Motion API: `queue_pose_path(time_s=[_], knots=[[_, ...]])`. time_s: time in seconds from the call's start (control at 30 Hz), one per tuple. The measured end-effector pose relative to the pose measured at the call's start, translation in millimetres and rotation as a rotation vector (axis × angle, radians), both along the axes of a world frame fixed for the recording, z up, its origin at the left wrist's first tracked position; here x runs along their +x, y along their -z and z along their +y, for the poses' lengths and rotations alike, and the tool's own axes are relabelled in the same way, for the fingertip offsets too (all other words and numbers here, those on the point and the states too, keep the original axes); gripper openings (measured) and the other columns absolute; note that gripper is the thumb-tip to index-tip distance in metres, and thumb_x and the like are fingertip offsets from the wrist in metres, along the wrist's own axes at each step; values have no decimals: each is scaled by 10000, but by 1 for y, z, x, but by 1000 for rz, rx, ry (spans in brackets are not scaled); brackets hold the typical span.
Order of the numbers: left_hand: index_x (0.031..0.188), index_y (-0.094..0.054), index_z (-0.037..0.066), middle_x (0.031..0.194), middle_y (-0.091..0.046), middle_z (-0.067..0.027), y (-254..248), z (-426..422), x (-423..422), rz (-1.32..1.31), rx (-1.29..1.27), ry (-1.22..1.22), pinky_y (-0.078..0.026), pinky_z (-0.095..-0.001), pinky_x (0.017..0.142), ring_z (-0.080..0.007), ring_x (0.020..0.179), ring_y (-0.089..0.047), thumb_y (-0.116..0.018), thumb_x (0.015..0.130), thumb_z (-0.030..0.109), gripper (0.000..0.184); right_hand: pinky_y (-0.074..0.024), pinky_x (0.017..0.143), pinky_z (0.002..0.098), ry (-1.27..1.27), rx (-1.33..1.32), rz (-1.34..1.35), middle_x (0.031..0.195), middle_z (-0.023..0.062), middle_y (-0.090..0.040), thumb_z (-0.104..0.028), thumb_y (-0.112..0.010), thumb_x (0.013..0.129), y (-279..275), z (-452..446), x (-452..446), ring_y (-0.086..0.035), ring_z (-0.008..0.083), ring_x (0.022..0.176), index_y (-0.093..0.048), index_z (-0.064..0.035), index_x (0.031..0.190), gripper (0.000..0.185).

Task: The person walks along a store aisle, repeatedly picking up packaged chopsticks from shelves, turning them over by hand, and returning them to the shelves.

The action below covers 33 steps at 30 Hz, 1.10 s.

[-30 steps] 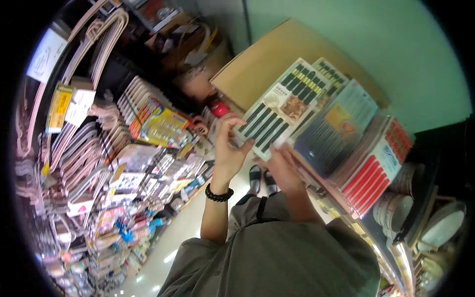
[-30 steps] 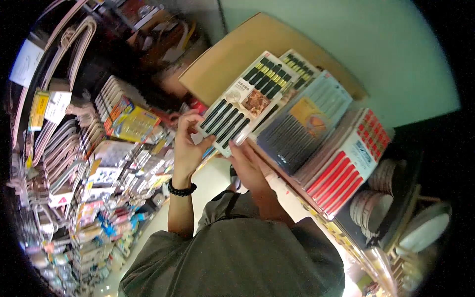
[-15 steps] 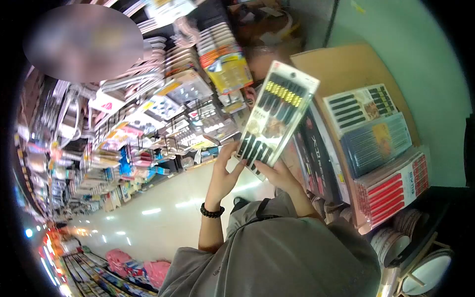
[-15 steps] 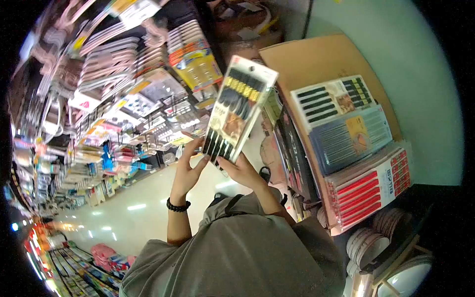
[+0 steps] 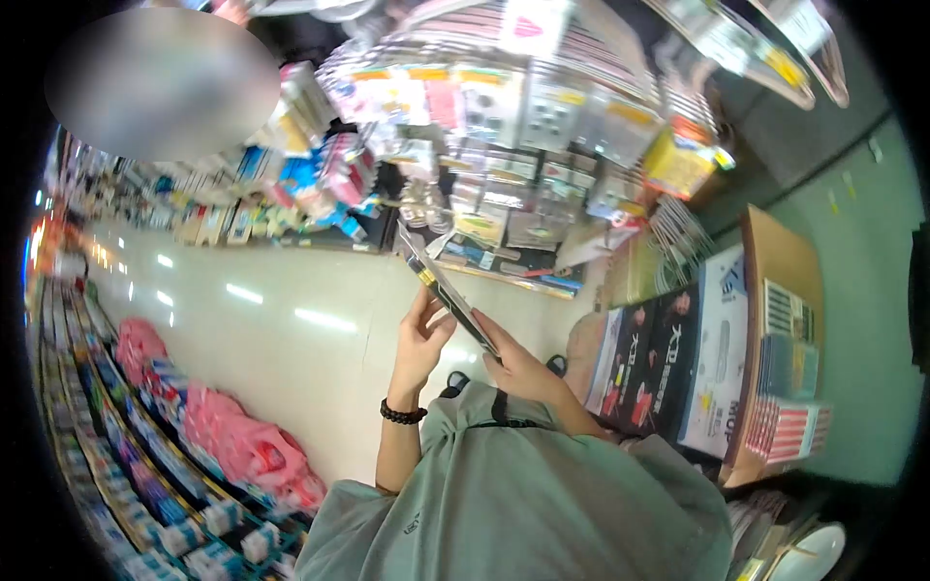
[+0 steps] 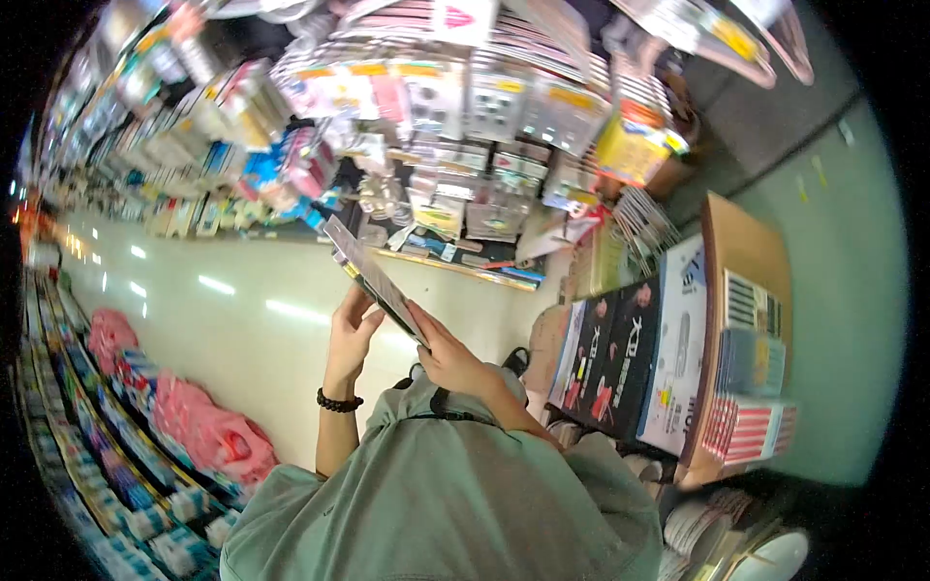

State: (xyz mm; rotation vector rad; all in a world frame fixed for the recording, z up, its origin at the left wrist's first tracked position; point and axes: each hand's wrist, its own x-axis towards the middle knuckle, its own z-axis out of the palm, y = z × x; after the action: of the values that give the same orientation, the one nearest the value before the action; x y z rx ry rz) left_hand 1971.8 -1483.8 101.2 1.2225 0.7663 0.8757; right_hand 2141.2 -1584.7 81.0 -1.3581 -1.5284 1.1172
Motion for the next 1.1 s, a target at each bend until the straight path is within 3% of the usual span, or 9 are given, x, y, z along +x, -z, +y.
queue_pose_path(time_s=[0.17,0.27,0.4,0.43,0.53,0.8,0.97,1.1], knots=[[1508,-346,-43,1424,-504,-119,13,5,-94,-206,-139,-222,-403,-411,1080,-246,1325,-472,-649,790,-10,780,-216,1214,392,-199,12,-108,1588,226,-242,31,-457,893,-18,38,-74,-243,352,1487,-166,-41,1577,747],[1464,-391,-48,1388,-522,-131,11,2,-131,-253,-69,-290,-426,-388,1063,-228,1260,-511,-649,812,-7,702,-210,1214,394,-317,-18,-136,1599,212,-233,33,-471,889,-20,63,-107,-230,347,1495,-163,-64,1586,768],[1444,-408,-25,1358,-525,-119,24,9,-170,-71,-101,-445,-462,-389,1043,-226,1241,-517,-714,786,-19,726,-236,1203,400,-485,18,-153,1588,213,-263,23,-503,891,-8,103,-149,-263,351,1482,-186,-44,1577,759],[1431,-415,-28,1350,-524,-116,26,13,-179,-126,-136,-486,-464,-391,1047,-228,1243,-516,-739,772,-5,735,-247,1195,408,-522,46,-125,1576,227,-278,23,-508,883,-5,115,-160,-281,365,1470,-196,-37,1572,759],[1471,-382,-38,1368,-516,-105,36,31,-205,-78,-186,-531,-423,-457,1097,-229,1283,-497,-779,739,14,834,-289,1166,422,-598,92,-18,1546,257,-320,17,-528,872,6,154,-192,-337,393,1434,-221,-18,1559,753],[1485,-330,-30,1314,-529,-93,30,147,-245,54,-147,-685,-467,-424,1063,-210,1230,-530,-831,715,25,921,-392,1100,384,-694,6,238,1515,248,-392,8,-571,891,6,306,-255,-444,350,1382,-274,14,1536,710],[1517,-288,10,1266,-552,-95,23,219,-263,68,-134,-787,-467,-408,1054,-212,1201,-543,-838,710,15,976,-435,1071,387,-668,-34,276,1477,236,-458,-12,-607,884,0,383,-279,-509,342,1331,-327,20,1514,690],[1495,-320,25,1277,-542,-98,14,255,-275,74,-194,-862,-443,-414,1074,-225,1216,-533,-818,726,14,916,-457,1053,399,-733,53,235,1478,224,-462,-12,-621,871,2,435,-301,-523,348,1313,-351,3,1506,690]])
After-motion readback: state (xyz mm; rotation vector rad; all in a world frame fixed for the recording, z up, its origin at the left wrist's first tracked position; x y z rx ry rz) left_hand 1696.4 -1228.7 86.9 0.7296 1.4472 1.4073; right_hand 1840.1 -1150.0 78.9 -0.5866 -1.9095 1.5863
